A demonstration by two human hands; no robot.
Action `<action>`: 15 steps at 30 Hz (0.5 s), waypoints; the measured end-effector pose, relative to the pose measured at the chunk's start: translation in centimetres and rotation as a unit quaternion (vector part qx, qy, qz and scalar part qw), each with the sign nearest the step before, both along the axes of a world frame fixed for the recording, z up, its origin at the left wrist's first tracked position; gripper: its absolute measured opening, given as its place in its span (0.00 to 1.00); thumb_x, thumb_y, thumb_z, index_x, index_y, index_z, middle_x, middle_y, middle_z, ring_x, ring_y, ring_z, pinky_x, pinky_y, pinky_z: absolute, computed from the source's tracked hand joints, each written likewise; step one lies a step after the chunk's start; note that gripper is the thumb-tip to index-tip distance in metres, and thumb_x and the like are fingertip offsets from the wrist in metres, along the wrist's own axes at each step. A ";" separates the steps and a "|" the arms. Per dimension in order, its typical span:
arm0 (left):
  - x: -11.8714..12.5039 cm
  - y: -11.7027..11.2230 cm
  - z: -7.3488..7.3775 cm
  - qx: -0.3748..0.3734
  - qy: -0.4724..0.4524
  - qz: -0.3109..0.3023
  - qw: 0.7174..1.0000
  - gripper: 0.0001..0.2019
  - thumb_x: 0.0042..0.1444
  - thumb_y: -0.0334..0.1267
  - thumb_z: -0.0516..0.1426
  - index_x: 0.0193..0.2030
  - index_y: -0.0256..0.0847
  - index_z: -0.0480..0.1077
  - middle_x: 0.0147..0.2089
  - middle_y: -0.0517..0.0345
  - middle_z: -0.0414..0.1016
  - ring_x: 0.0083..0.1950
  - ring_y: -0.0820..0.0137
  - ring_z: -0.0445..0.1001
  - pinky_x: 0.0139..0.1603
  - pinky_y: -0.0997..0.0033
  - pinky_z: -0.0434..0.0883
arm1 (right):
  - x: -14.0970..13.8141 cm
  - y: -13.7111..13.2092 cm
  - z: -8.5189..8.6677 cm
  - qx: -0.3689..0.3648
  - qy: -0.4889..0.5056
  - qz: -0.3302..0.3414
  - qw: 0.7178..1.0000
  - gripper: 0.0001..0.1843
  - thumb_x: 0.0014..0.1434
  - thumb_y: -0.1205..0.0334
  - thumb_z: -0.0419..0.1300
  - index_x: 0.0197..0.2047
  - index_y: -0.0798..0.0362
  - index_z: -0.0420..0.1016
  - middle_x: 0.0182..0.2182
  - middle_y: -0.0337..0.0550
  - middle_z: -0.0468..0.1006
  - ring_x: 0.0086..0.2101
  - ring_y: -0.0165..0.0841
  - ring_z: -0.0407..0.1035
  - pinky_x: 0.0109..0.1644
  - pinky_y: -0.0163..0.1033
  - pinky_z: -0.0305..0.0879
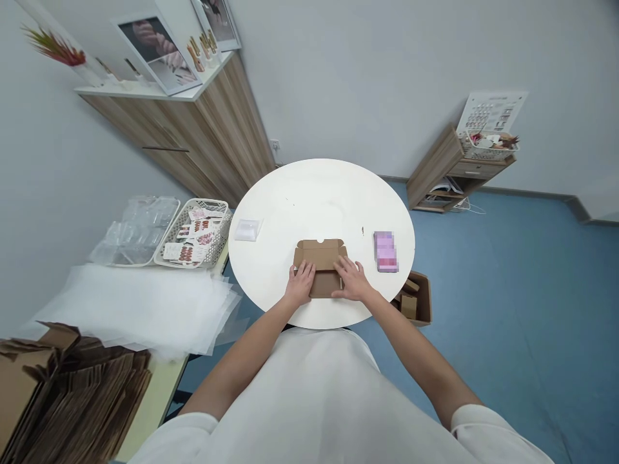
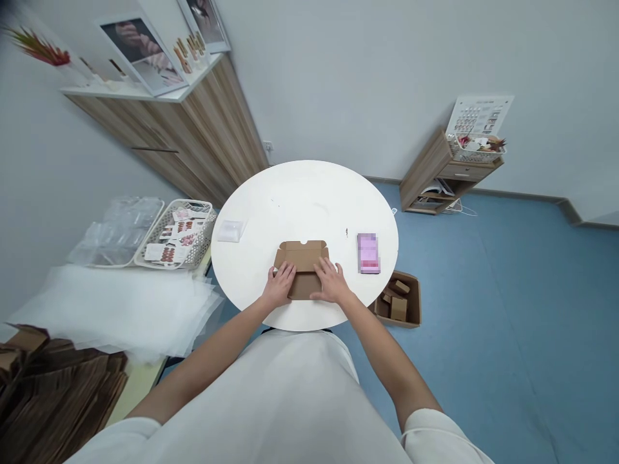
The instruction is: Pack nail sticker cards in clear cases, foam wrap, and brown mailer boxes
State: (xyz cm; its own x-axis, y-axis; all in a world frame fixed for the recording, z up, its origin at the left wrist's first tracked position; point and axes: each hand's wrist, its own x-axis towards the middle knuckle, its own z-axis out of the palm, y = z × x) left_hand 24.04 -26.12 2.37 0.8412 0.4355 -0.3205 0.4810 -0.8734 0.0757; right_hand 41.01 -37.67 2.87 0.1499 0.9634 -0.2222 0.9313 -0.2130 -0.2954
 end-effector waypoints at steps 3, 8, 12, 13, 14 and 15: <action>-0.2 -0.1 0.3 -0.016 -0.017 0.012 1.000 0.52 0.32 0.38 0.63 0.64 0.39 0.39 0.66 0.45 0.41 0.66 0.53 0.32 0.60 0.47 0.35 | -1.1 -0.1 -0.7 -0.029 -0.025 0.049 0.998 0.59 0.35 0.41 0.61 0.63 0.55 0.37 0.62 0.54 0.41 0.61 0.47 0.33 0.59 0.55 0.29; -4.1 -0.5 -0.1 -0.061 -0.069 0.203 0.975 0.54 0.35 0.53 0.61 0.64 0.41 0.34 0.67 0.43 0.32 0.65 0.49 0.31 0.58 0.47 0.43 | -1.4 0.2 -1.8 -0.042 -0.041 0.032 0.998 0.58 0.38 0.45 0.61 0.63 0.55 0.33 0.62 0.52 0.41 0.61 0.46 0.32 0.59 0.56 0.30; -8.3 -0.8 -1.5 -0.172 -0.106 0.372 0.906 0.45 0.45 0.51 0.56 0.63 0.36 0.34 0.63 0.40 0.46 0.62 0.57 0.52 0.55 0.59 0.57 | -1.3 0.0 -2.1 -0.033 -0.029 0.034 0.998 0.57 0.38 0.46 0.61 0.63 0.54 0.33 0.62 0.52 0.41 0.61 0.45 0.32 0.59 0.57 0.31; -8.9 -0.8 -1.9 -0.193 -0.120 0.378 0.898 0.44 0.46 0.47 0.56 0.63 0.35 0.35 0.62 0.40 0.49 0.59 0.59 0.57 0.54 0.62 0.59 | -1.2 0.0 -2.1 -0.029 -0.027 0.032 0.999 0.57 0.39 0.46 0.61 0.63 0.54 0.33 0.62 0.52 0.41 0.61 0.45 0.32 0.58 0.57 0.30; -9.2 -0.8 -2.2 -0.209 -0.133 0.376 0.893 0.43 0.46 0.43 0.57 0.63 0.35 0.36 0.61 0.41 0.53 0.56 0.62 0.61 0.52 0.65 0.61 | -1.2 0.0 -2.1 -0.026 -0.024 0.031 0.999 0.56 0.39 0.47 0.61 0.63 0.54 0.33 0.62 0.52 0.41 0.61 0.45 0.32 0.58 0.57 0.30; -9.2 -0.7 -2.5 -0.216 -0.145 0.373 0.891 0.42 0.45 0.40 0.57 0.63 0.36 0.38 0.59 0.43 0.55 0.53 0.64 0.64 0.51 0.66 0.62 | -1.2 -0.1 -2.1 -0.023 -0.022 0.030 0.999 0.56 0.39 0.47 0.61 0.63 0.54 0.33 0.62 0.52 0.41 0.61 0.44 0.32 0.58 0.57 0.30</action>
